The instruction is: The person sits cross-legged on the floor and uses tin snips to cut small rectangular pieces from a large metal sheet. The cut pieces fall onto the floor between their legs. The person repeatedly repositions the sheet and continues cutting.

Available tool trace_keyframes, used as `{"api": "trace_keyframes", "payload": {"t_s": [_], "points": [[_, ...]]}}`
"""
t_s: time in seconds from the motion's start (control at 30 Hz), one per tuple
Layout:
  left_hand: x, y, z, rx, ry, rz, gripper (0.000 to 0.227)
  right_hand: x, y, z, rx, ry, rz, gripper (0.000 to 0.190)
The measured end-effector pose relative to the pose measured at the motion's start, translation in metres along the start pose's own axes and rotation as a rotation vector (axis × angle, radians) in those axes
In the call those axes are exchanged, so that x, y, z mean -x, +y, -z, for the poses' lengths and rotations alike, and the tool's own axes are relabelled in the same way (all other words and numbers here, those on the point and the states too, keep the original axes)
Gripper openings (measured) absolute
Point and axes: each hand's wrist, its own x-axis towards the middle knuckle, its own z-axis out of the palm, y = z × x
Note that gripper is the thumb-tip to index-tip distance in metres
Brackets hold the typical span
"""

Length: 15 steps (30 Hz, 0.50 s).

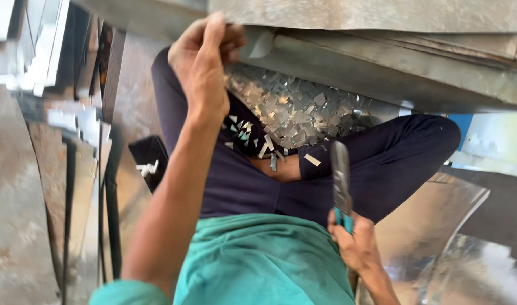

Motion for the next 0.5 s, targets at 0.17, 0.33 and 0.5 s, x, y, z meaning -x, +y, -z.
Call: {"api": "trace_keyframes", "payload": {"t_s": [0.17,0.33,0.5], "points": [[0.067,0.007,0.005,0.047,-0.177,0.126,0.019,-0.01,-0.055,-0.017,0.004,-0.319,0.071,0.047],[0.111,-0.047,0.021,0.209,-0.103,0.291,0.016,-0.023,-0.085,-0.036,-0.076,-0.433,0.008,0.051],[0.103,-0.037,0.017,0.289,-0.172,0.307,0.021,-0.032,-0.108,-0.036,0.075,-0.393,0.059,0.049]]}}
